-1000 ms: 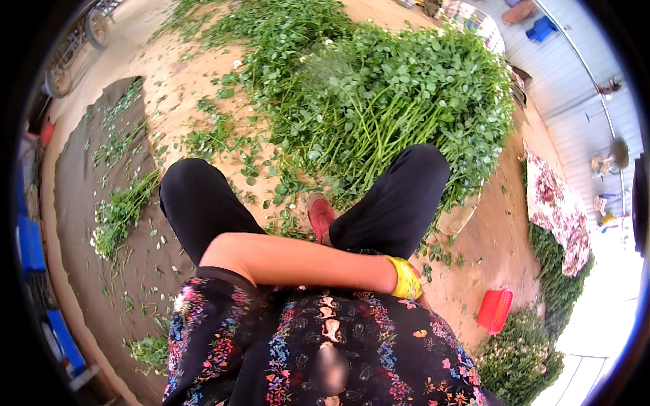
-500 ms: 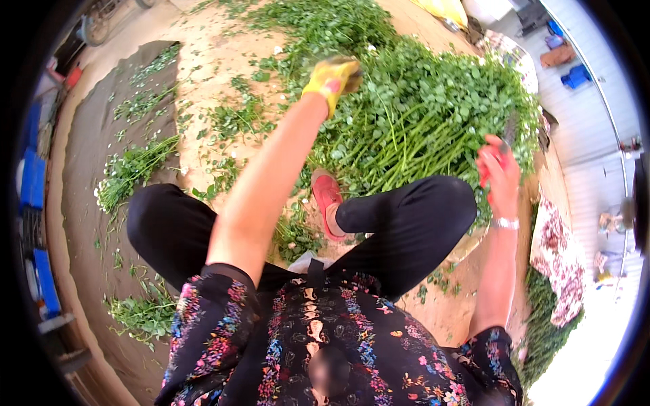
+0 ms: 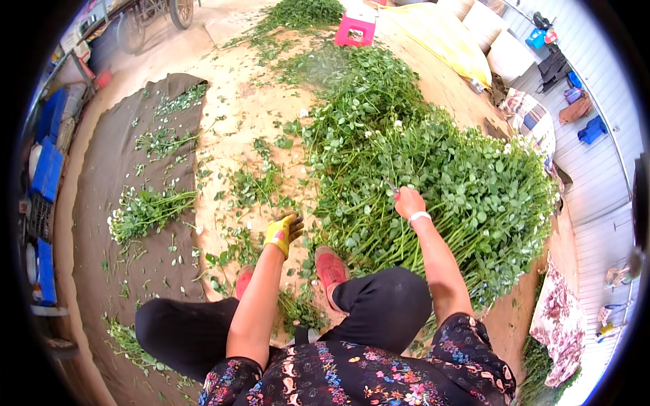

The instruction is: The person trims leaves from flower stems using shears and then lays the trimmed flowers on a mat on the floor.

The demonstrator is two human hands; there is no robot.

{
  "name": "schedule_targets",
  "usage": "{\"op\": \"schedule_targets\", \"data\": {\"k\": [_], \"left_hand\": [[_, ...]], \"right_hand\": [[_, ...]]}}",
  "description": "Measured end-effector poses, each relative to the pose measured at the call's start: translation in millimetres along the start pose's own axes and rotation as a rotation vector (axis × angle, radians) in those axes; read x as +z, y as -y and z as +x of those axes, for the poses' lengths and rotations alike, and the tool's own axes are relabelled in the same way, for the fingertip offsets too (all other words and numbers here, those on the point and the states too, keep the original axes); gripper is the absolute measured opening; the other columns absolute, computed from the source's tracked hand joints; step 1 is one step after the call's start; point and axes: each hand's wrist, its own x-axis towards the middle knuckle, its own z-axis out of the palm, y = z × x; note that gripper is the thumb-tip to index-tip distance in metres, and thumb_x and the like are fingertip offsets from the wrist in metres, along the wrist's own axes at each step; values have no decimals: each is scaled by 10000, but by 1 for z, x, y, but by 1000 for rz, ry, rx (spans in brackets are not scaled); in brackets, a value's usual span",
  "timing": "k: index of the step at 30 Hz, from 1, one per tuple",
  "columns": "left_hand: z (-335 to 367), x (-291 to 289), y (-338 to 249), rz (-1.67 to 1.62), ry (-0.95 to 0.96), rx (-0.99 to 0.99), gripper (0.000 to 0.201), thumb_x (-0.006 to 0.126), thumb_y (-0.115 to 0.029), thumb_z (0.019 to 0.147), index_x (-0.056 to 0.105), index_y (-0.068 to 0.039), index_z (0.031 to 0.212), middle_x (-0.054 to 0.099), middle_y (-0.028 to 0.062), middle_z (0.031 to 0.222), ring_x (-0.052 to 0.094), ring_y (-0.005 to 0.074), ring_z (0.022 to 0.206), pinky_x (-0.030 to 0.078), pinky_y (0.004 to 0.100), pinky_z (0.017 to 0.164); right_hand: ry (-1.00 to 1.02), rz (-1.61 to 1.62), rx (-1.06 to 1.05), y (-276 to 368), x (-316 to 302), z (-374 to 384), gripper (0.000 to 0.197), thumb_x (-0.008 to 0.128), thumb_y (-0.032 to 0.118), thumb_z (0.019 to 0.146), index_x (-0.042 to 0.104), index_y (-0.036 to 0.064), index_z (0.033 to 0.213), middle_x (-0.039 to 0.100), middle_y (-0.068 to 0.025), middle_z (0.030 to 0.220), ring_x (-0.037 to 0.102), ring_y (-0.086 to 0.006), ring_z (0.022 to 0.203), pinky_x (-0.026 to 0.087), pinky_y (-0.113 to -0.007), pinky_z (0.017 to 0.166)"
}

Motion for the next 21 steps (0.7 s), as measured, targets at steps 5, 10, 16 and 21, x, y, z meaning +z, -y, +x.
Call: {"op": "schedule_targets", "data": {"k": [5,10,16,21], "left_hand": [[14,14,-16,92,1,30,194,632,-122,872,612,-81,1061,670,73,893,667,184,714,559,297,588],[15,94,-43,350,230,84,408,636,-208,898,534,-18,1245,651,121,1087,654,208,909,548,321,764],[17,149,-87,53,443,101,435,607,-251,922,498,-67,1301,592,61,1141,626,225,1027,518,327,781],[5,100,-111,267,198,456,221,579,-143,924,629,-76,1128,620,2,966,598,100,873,487,267,684]], "right_hand": [[-85,612,-20,11,-31,-20,217,614,160,725,529,-13,826,578,-181,709,524,-336,626,433,-400,620],[-82,847,-104,44,-56,-52,183,631,137,770,552,7,872,500,-32,651,466,-111,602,411,-275,571],[68,1074,-336,108,-19,-61,233,622,9,805,581,27,1034,492,59,760,412,-31,635,392,-180,605],[225,1041,-441,153,31,-53,166,636,56,812,570,19,960,551,-7,751,486,-88,646,438,-231,620]]}}
